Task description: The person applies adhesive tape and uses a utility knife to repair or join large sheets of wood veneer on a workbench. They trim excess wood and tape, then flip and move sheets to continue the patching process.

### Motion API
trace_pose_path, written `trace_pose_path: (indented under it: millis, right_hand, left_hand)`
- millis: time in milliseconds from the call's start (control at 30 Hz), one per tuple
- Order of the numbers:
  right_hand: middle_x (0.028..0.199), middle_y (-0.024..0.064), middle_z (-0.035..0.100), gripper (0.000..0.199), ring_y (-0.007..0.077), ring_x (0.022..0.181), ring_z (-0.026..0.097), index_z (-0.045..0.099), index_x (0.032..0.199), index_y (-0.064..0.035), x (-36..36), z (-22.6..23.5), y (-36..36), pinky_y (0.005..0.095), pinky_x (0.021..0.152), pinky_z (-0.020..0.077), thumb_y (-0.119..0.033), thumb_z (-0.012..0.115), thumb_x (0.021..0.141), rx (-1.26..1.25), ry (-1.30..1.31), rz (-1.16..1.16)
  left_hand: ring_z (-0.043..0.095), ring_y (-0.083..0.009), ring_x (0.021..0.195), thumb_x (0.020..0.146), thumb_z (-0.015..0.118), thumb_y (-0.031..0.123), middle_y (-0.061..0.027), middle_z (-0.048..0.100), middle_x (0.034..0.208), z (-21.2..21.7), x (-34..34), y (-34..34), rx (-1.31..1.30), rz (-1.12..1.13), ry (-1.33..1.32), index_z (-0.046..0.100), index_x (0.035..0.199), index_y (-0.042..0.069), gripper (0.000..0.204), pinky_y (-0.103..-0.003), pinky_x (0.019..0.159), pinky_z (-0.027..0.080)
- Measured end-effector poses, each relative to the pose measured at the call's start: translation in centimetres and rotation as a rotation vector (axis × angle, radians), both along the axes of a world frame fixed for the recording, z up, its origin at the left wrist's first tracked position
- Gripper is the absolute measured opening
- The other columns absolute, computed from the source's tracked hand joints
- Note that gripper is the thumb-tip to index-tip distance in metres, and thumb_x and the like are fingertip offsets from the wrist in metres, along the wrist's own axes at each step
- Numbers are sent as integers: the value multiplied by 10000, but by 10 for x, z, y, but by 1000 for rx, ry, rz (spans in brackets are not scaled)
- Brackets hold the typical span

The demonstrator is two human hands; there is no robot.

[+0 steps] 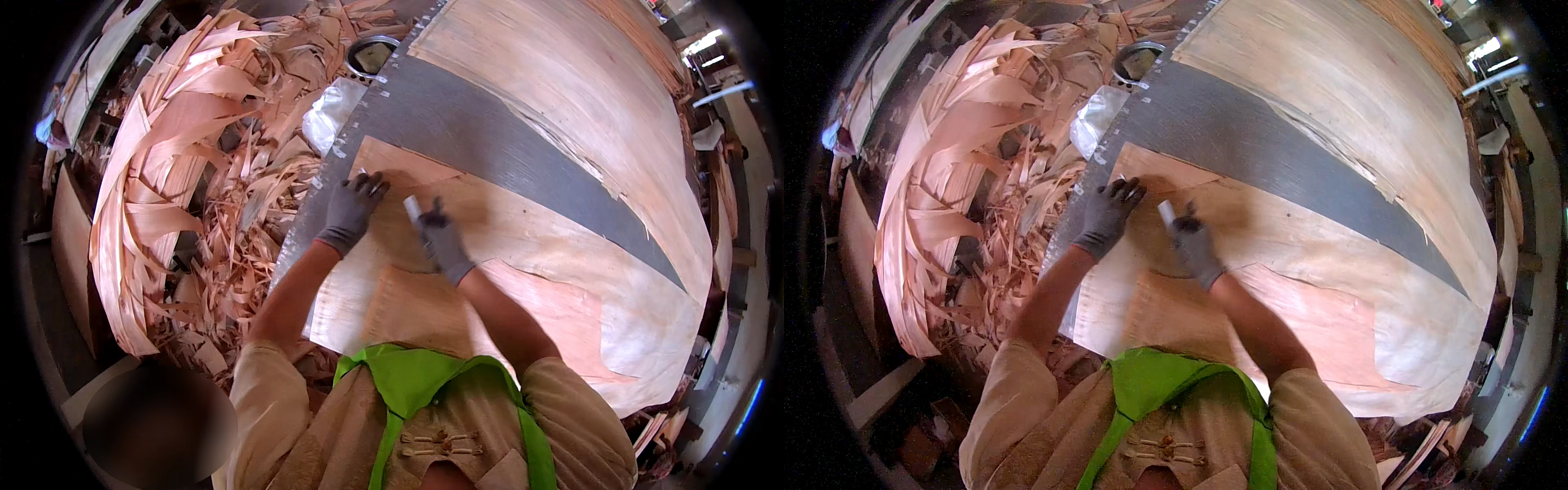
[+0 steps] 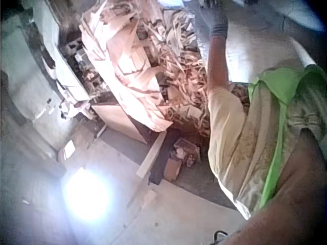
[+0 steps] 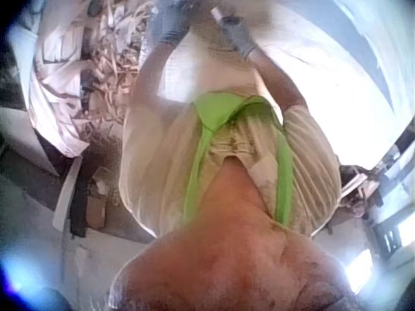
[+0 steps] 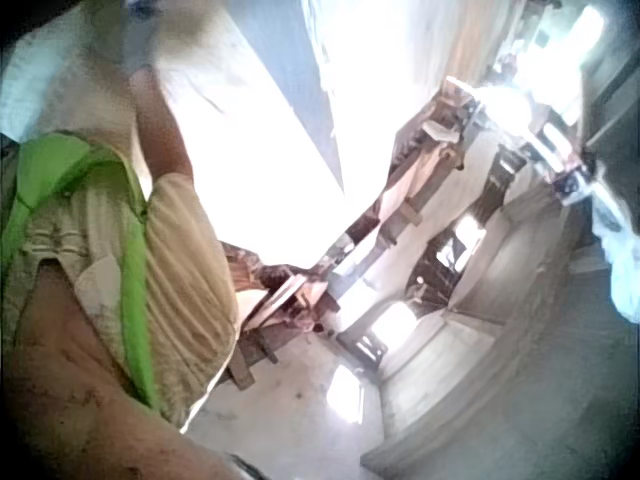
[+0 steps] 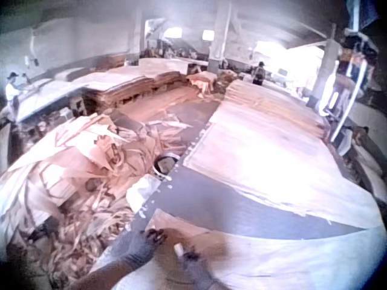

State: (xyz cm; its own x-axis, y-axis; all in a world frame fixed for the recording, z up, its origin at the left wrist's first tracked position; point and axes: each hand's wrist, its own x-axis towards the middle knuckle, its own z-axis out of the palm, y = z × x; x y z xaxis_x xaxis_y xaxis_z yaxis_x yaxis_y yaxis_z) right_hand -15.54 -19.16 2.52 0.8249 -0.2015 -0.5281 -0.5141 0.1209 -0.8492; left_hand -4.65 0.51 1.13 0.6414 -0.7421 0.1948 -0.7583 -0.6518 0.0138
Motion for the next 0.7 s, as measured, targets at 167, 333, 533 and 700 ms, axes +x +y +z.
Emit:
trace_pose_path:
  millis: [167, 333, 533, 700]
  right_hand:
    - [569, 3, 515, 185, 88, 384, 413, 596, 807, -80, 46, -1, -81, 251, 337, 314, -245, 668, 849, -81, 21, -87]
    - [555, 16, 511, 157, 106, 383, 436, 581, 815, -53, 52, -19, -97, 264, 342, 354, -192, 651, 829, -165, 43, 12]
    - [551, 21, 516, 121, 129, 394, 454, 579, 775, -55, 60, -16, -97, 281, 330, 344, -150, 638, 821, -25, 99, 13]
    - [565, 21, 540, 114, 122, 416, 472, 589, 749, -68, 63, -27, -110, 273, 357, 349, -142, 643, 817, -23, 103, 13]
  left_hand:
    - [514, -260, 1138, 826, 491, 126, -88, 539, 1272, -29, -9, -80, -168, -40, 116, 576, 1201, 124, 384, -402, 936, 415]
    - [494, -259, 1161, 837, 464, 106, -78, 511, 1309, -20, -11, -101, -273, 38, 213, 501, 1273, 103, 437, -389, 916, 412]
    - [456, -248, 1217, 845, 435, 95, -82, 439, 1389, -26, -8, -103, -194, 6, 103, 412, 1354, 112, 510, -389, 876, 415]
    - [505, -238, 1177, 869, 451, 119, -70, 467, 1372, -30, 0, -124, -107, -161, 86, 441, 1338, 130, 470, -395, 840, 436]
